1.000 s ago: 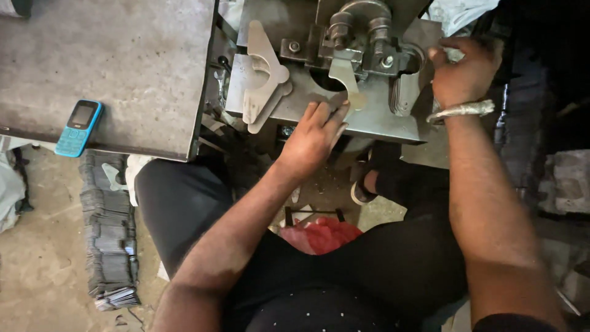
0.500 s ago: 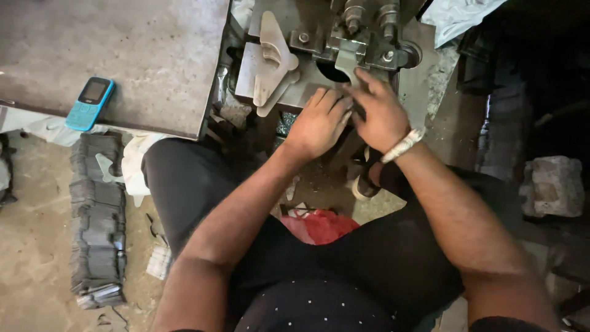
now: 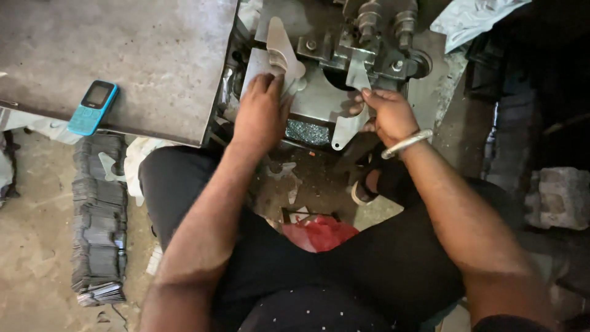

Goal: Using a manual stamping machine to punch shapes and holes into metal plates.

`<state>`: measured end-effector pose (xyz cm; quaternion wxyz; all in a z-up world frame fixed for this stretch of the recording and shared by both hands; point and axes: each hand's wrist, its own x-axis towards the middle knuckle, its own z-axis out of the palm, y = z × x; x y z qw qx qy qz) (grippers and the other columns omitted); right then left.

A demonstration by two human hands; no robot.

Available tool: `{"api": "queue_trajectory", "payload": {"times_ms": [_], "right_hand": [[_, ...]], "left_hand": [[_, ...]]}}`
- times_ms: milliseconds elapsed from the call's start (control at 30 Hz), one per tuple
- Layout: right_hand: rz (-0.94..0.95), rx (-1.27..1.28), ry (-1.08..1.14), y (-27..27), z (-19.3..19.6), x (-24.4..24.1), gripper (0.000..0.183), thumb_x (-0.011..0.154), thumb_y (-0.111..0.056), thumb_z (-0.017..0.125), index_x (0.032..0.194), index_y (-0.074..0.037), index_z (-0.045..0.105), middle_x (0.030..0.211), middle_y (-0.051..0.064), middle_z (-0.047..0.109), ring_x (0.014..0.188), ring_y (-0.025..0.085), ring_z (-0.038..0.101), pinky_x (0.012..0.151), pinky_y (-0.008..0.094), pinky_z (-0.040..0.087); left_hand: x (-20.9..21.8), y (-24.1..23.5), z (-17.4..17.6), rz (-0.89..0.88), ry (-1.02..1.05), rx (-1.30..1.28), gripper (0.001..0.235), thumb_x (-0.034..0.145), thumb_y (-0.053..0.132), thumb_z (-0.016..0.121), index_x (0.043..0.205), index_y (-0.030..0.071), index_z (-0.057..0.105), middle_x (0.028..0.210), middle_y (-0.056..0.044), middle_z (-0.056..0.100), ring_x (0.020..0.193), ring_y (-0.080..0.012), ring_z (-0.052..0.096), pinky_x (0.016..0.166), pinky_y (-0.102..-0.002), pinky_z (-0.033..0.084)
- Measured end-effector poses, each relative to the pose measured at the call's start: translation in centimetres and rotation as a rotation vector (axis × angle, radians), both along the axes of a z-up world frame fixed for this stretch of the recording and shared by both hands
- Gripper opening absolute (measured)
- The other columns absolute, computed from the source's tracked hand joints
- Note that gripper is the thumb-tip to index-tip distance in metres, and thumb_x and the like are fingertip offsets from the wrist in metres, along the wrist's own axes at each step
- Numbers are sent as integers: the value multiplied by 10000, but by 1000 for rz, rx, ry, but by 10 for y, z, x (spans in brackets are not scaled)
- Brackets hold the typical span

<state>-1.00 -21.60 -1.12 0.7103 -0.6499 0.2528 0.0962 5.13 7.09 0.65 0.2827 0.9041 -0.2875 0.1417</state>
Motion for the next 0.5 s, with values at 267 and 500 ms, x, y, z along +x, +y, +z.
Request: {"api": "queue_trajectory", "payload": {"times_ms": [267, 500], "right_hand": [[-2, 31, -49, 9, -11, 22, 227, 1058, -280, 581, 1026, -76, 676, 886, 58, 748, 789, 176, 721, 586, 305, 550], [43, 52, -44, 3, -12, 17, 240, 1069, -317, 552, 1048, -105, 662, 939, 57, 756, 818, 166, 728, 639, 302, 570]], "left_hand": [[1, -5, -10, 47, 78, -39, 396, 943, 85, 649, 1320, -29, 615, 1243, -219, 629, 1203, -403, 579, 1031, -475, 481], [-1, -5, 5, 10, -60, -24, 410, 909, 34, 614, 1314, -32, 615, 1222, -211, 635, 1188, -394, 587, 1046, -481, 484]]}}
